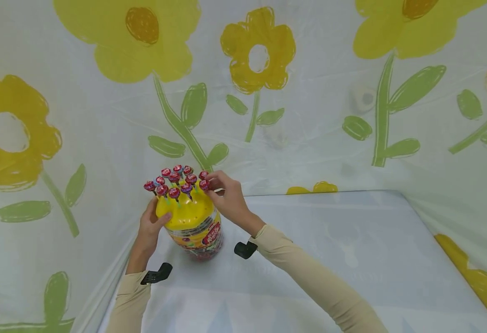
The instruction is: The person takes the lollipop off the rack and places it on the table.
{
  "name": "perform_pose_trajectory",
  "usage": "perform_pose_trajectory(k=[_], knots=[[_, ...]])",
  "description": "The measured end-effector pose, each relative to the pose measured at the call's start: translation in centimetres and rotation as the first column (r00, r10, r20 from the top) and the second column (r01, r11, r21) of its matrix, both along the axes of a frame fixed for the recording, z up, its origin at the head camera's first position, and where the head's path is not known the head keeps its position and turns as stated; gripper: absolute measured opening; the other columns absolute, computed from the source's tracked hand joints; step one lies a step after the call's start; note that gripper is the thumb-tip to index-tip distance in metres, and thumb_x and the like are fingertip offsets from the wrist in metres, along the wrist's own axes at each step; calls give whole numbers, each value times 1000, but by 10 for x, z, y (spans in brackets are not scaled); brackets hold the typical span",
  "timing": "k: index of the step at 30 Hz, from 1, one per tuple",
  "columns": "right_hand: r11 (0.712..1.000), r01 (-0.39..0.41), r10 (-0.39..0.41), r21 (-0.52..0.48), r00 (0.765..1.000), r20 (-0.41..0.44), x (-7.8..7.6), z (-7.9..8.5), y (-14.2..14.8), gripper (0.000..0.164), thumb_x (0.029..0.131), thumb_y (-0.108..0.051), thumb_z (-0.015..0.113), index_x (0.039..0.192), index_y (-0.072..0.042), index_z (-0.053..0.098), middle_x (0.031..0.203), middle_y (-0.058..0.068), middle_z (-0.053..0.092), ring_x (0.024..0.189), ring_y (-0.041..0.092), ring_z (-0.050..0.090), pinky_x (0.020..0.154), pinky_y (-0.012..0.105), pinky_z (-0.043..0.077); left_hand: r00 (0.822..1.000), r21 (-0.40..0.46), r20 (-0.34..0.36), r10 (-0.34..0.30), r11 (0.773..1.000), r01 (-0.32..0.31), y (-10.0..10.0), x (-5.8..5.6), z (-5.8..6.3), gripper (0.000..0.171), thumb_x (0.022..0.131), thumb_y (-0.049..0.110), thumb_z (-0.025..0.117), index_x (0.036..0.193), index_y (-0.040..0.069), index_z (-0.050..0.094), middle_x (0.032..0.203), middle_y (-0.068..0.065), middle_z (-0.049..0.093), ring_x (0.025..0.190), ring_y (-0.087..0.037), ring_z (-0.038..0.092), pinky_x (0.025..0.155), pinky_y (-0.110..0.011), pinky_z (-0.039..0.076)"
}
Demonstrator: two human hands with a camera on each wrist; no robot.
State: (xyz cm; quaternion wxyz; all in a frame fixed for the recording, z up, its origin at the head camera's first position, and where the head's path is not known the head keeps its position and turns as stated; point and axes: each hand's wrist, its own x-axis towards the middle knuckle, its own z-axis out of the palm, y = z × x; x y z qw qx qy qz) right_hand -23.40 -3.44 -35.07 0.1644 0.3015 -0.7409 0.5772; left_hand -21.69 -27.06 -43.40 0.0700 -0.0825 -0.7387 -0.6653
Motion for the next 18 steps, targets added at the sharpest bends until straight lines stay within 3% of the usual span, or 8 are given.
perform_pose_trajectory(k=[6, 10, 18], knots=[[997, -34, 31, -73, 998, -46, 4, 10, 6, 25, 78, 5, 59, 101, 3, 50, 86, 17, 61, 76, 27, 60, 59, 30, 52, 1000, 4, 3, 18, 1000, -18, 0, 2, -2, 62, 84, 14, 56, 137, 21, 25, 127, -5, 39, 109, -16, 44, 88, -15, 39], [997, -47, 44, -64, 998, -50, 4, 15, 13, 27, 77, 6, 59, 102, 4, 48, 85, 18, 61, 73, 26, 60, 58, 26, 52, 999, -9, 19, 46, 999, -46, 1, 0, -4, 63, 83, 16, 58, 137, 23, 26, 127, -5, 39, 109, -15, 44, 89, -16, 38], [998, -39, 39, -53, 999, -2, 0, 6, 26, 25, 78, 6, 59, 99, 3, 48, 82, 19, 61, 68, 27, 60, 54, 23, 51, 999, 7, -2, 52, 999, -52, 3, -1, -3, 63, 83, 14, 57, 137, 23, 26, 128, -5, 38, 109, -14, 44, 88, -16, 39]])
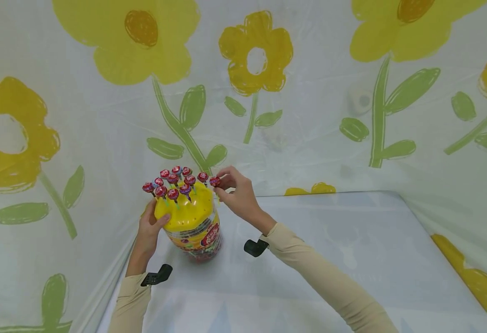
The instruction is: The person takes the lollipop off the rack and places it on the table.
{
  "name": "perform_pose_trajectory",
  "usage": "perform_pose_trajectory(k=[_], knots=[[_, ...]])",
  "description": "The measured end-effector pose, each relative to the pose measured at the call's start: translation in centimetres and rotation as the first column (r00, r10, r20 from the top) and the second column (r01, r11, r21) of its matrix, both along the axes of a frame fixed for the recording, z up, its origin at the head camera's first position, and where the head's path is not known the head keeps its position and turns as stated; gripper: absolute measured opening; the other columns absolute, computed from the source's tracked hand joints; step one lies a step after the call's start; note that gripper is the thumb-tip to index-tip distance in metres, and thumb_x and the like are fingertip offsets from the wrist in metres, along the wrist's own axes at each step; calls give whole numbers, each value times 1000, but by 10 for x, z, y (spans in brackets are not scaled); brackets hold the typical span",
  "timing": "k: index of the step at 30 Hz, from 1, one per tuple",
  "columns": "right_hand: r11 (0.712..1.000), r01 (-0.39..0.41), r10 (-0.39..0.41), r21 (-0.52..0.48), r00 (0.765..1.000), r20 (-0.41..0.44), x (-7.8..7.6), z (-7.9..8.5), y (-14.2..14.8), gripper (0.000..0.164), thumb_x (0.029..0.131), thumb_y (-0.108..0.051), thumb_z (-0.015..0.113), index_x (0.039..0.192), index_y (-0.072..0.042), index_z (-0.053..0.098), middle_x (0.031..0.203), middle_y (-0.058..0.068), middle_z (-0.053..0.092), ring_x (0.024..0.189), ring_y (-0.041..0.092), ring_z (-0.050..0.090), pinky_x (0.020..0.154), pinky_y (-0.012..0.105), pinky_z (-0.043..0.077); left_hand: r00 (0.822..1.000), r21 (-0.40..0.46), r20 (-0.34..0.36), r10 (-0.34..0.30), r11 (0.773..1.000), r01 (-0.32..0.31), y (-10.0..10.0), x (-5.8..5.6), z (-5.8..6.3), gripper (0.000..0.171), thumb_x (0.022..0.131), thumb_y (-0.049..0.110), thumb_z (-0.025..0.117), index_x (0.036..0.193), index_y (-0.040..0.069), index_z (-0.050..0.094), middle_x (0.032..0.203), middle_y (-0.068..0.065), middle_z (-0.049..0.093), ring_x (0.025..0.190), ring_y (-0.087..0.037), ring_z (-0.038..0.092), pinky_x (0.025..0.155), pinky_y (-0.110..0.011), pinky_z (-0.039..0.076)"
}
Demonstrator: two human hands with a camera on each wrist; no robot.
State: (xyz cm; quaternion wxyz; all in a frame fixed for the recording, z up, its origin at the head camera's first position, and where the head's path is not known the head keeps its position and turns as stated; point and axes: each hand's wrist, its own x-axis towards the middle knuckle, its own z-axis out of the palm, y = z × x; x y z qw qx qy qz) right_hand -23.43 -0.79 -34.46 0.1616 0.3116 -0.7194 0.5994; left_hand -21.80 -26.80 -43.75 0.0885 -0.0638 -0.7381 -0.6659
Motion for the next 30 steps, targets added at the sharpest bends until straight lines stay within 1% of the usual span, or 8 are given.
perform_pose_trajectory(k=[4, 8, 13, 19, 22, 24, 27, 30], knots=[[999, -23, 25, -31, 998, 61, -5, -10, 7, 26, 78, 5, 59, 100, 5, 47, 84, 22, 60, 67, 31, 59, 53, 27, 52, 1000, -2, 1, 4, 1000, -4, 0, 0, 1, 63, 83, 15, 57, 137, 23, 26, 128, -6, 38, 109, -15, 44, 88, -15, 39], [998, -31, 39, -54, 990, 139, -10, -20, 13, 27, 78, 3, 60, 101, 5, 46, 84, 24, 58, 69, 34, 59, 53, 34, 52, 1000, -9, 12, 14, 1000, -14, 1, 0, 1, 63, 84, 17, 57, 137, 25, 26, 129, -4, 37, 110, -15, 42, 89, -15, 38], [998, -20, 33, -58, 972, 231, -14, -31, 19, 28, 79, 1, 60, 103, 4, 46, 85, 23, 57, 70, 36, 58, 54, 38, 52, 1000, 0, 9, 14, 1000, -14, 1, 1, 0, 61, 84, 14, 56, 137, 25, 27, 129, -3, 37, 110, -15, 42, 90, -16, 37], [998, -10, 30, -68, 952, 306, -21, -45, 23, 30, 78, 4, 59, 104, 7, 45, 86, 27, 56, 72, 39, 58, 54, 39, 52, 1000, 20, -2, 18, 1000, -18, -1, 1, -1, 60, 84, 13, 56, 136, 25, 28, 128, -3, 38, 109, -15, 42, 89, -15, 38], [998, 5, 18, -61, 929, 370, -25, -55, 25, 30, 78, 4, 59, 104, 7, 45, 87, 27, 56, 74, 39, 58, 54, 39, 52, 1000, 26, -2, 16, 1000, -16, -1, 1, -2, 60, 85, 13, 55, 137, 25, 27, 130, -3, 37, 110, -16, 42, 90, -16, 37], [998, 19, 11, -66, 905, 424, -29, -65, 26, 30, 77, 5, 60, 104, 7, 46, 86, 26, 56, 75, 39, 59, 54, 40, 52, 1000, 29, 4, 17, 999, -17, -1, 0, -3, 60, 85, 14, 55, 137, 26, 27, 130, -3, 37, 110, -16, 42, 91, -17, 37], [997, 51, -18, -54, 866, 499, -39, -85, 27, 29, 76, 3, 62, 102, 2, 48, 84, 21, 58, 73, 33, 61, 53, 37, 53, 1000, 27, 9, 19, 999, -19, 0, 0, -4, 60, 84, 15, 56, 136, 26, 28, 130, -3, 38, 110, -15, 43, 90, -18, 38], [997, 77, -53, -20, 832, 551, -51, -106, 27, 28, 76, -2, 64, 99, -4, 49, 82, 15, 59, 70, 27, 62, 53, 35, 53, 1000, 33, -7, 7, 999, -6, 1, -1, -3, 61, 84, 15, 56, 137, 24, 28, 129, -4, 38, 109, -16, 43, 89, -19, 39]])
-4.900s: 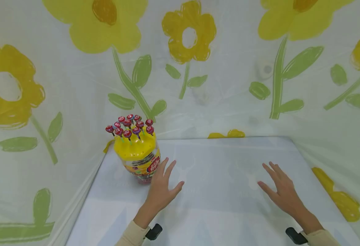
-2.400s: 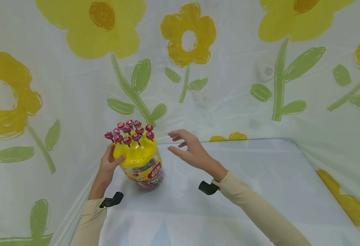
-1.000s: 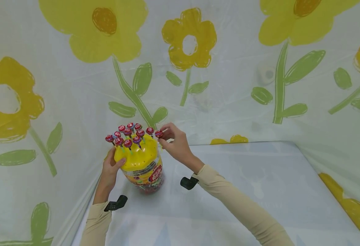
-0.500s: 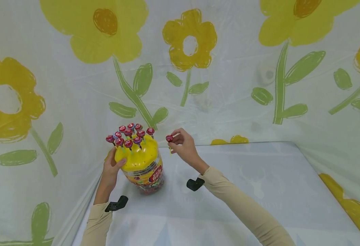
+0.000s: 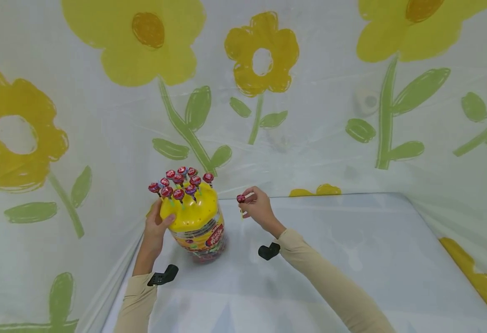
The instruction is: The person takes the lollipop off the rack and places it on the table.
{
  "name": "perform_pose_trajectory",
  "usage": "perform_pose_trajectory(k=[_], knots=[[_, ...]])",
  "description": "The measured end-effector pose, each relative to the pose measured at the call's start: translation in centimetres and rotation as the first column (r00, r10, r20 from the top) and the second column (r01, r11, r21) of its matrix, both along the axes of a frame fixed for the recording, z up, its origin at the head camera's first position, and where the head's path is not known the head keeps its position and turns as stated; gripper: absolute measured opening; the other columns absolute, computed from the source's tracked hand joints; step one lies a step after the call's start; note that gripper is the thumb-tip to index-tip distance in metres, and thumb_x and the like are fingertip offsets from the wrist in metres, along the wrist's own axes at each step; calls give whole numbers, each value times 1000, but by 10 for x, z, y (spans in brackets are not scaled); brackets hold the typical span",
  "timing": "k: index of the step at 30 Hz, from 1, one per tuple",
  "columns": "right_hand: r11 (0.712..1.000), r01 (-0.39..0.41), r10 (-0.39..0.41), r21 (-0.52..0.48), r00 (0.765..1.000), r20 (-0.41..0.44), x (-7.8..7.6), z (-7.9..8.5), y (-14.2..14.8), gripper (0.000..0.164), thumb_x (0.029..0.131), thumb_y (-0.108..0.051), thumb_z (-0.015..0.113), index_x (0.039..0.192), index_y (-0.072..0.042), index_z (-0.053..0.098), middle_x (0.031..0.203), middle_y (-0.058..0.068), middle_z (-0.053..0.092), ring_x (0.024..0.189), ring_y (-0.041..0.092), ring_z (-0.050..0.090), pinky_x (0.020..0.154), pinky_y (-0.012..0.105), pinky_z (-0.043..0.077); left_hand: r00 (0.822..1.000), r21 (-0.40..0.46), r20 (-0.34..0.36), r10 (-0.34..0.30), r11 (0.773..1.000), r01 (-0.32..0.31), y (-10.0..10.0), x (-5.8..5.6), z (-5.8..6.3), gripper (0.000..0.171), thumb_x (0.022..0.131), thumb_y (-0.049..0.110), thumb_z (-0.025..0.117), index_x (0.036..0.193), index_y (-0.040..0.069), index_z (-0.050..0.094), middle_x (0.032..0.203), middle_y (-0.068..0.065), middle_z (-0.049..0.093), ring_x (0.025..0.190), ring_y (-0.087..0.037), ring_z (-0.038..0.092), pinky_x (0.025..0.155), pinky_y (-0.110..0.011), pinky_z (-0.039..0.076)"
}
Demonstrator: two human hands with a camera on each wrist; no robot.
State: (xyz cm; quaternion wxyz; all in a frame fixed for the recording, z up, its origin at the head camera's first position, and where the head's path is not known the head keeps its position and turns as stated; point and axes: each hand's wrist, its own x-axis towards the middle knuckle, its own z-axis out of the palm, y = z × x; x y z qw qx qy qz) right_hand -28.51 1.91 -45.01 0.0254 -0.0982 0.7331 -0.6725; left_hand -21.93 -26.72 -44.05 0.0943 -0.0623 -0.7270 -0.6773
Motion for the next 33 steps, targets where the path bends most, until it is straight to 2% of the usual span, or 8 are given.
perform_pose_trajectory(k=[4, 11, 19, 24, 28, 33], knots=[[999, 33, -35, 35, 997, 64, -11, -24, 0, 28, 76, -4, 66, 98, -6, 49, 81, 14, 59, 67, 24, 62, 52, 34, 52, 999, 19, -34, -17, 1000, 18, 1, -1, -2, 60, 84, 14, 55, 137, 22, 28, 129, -6, 39, 108, -18, 44, 89, -19, 40], [992, 107, -118, 71, 978, 172, -18, -52, 2, 30, 73, 0, 66, 97, -3, 49, 79, 14, 59, 64, 26, 62, 50, 34, 52, 999, 28, -40, -13, 1000, 14, 3, -2, -3, 59, 84, 14, 54, 136, 23, 28, 127, -6, 41, 107, -19, 45, 89, -19, 40], [975, 167, -194, 149, 963, 189, -21, -87, 8, 28, 73, -1, 64, 95, -3, 49, 75, 14, 58, 56, 22, 60, 47, 31, 51, 1000, 16, -15, 0, 1000, 0, 2, 0, -1, 60, 84, 17, 55, 137, 25, 27, 129, -5, 41, 109, -18, 44, 89, -19, 39], [964, 174, -214, 201, 956, 199, -18, -100, 11, 27, 73, -3, 64, 96, -3, 49, 75, 13, 57, 53, 18, 58, 47, 29, 51, 1000, 26, -8, 9, 1000, -8, 2, 1, -1, 60, 84, 16, 55, 136, 24, 28, 129, -5, 41, 109, -18, 45, 89, -19, 39], [937, 179, -231, 301, 962, 146, -17, -105, 11, 26, 72, -4, 64, 94, -4, 49, 72, 11, 56, 53, 18, 54, 45, 27, 49, 1000, 29, 9, 17, 999, -17, 3, 1, -1, 62, 83, 18, 57, 137, 24, 27, 131, -5, 39, 111, -17, 43, 91, -20, 38], [865, 202, -249, 460, 968, 42, -15, -113, 5, 24, 69, -4, 64, 90, -4, 51, 69, 7, 56, 65, 20, 49, 49, 26, 41, 999, 16, 24, 23, 1000, -23, 1, 2, -1, 63, 83, 18, 57, 137, 25, 25, 132, -4, 39, 113, -16, 43, 91, -20, 38]])
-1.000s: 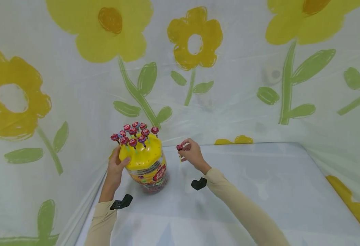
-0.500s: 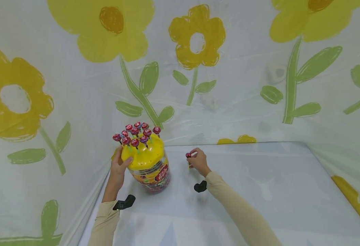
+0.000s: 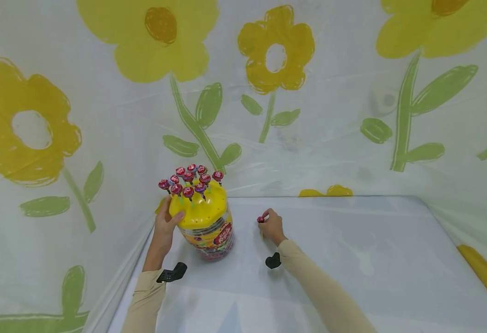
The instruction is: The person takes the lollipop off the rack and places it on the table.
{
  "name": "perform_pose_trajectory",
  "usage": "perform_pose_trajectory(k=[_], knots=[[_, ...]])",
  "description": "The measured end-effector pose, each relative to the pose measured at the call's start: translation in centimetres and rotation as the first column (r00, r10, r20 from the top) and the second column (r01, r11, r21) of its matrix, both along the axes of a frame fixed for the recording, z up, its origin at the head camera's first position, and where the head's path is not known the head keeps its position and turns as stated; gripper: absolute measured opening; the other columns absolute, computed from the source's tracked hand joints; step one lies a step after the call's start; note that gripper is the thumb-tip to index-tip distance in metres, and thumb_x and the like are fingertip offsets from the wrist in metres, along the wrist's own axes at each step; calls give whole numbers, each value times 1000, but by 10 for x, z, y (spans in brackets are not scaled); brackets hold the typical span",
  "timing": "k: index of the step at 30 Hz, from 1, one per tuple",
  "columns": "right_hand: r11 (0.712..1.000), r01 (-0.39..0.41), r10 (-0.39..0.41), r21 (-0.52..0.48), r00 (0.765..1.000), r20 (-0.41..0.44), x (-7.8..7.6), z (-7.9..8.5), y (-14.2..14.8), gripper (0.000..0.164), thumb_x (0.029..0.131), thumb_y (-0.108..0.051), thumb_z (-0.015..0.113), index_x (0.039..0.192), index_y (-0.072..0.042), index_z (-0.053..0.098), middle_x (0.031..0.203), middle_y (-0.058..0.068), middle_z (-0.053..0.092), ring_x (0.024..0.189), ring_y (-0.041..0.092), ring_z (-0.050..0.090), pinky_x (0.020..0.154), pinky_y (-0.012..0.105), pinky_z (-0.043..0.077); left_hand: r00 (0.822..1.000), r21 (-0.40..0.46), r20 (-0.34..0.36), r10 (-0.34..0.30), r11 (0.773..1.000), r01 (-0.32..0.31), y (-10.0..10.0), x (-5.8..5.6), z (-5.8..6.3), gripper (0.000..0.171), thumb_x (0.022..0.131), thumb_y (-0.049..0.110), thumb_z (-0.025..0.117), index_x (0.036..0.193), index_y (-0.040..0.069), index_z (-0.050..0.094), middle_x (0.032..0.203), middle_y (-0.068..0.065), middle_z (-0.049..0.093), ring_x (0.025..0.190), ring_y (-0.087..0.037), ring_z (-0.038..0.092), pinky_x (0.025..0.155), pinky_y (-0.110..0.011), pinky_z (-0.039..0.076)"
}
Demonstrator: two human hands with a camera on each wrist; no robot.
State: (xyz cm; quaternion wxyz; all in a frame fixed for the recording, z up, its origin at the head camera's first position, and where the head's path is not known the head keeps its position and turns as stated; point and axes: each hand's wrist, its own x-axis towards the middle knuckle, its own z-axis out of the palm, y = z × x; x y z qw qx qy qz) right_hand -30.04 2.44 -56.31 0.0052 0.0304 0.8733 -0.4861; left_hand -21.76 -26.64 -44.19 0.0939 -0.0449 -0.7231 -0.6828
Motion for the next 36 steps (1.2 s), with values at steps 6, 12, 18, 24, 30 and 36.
perform_pose_trajectory(k=[6, 12, 18, 24, 30, 36], knots=[[999, 23, -23, 33, 1000, -21, 5, -5, -2, 21, 69, -3, 64, 88, -4, 53, 66, 6, 57, 71, 22, 49, 52, 27, 40, 1000, -36, 11, 8, 999, -7, 1, 1, 1, 63, 84, 22, 56, 138, 26, 24, 131, -5, 39, 111, -15, 44, 91, -20, 38], [999, 31, -31, 43, 999, -15, 3, 7, 4, 24, 73, -8, 66, 94, -2, 54, 67, 7, 56, 66, 21, 49, 50, 26, 40, 1000, -37, 11, 20, 999, -19, 2, -2, 1, 63, 83, 21, 58, 136, 27, 26, 128, -4, 42, 109, -16, 45, 91, -22, 39], [1000, -3, 3, 3, 1000, 11, -4, 25, 17, 30, 76, -18, 66, 99, -2, 54, 78, 8, 54, 63, 18, 50, 50, 25, 43, 1000, -38, -10, 15, 999, -16, 5, -5, 0, 63, 83, 21, 57, 137, 26, 25, 129, -4, 41, 109, -15, 45, 91, -21, 39], [994, -61, 63, -95, 998, 15, -7, 50, 30, 32, 77, -19, 66, 103, -4, 54, 83, 9, 55, 62, 19, 54, 52, 27, 48, 1000, -38, 0, 19, 999, -19, 8, -3, 0, 64, 84, 22, 56, 138, 27, 23, 131, -4, 39, 110, -16, 44, 92, -22, 38], [988, -106, 103, -112, 994, -30, -4, 76, 36, 25, 78, -21, 66, 98, -10, 55, 86, 7, 57, 70, 21, 56, 56, 27, 50, 999, -59, 30, 35, 998, -33, 6, 1, 0, 64, 84, 24, 55, 138, 29, 22, 133, -2, 36, 113, -15, 40, 98, -28, 33], [980, -168, 159, -103, 983, -87, 6, 101, 38, 25, 79, -22, 65, 99, -12, 55, 88, 4, 58, 74, 17, 56, 59, 27, 51, 998, -59, 27, 56, 997, -55, 4, 3, -2, 64, 85, 22, 55, 138, 30, 21, 132, -1, 37, 112, -14, 40, 94, -19, 35]])
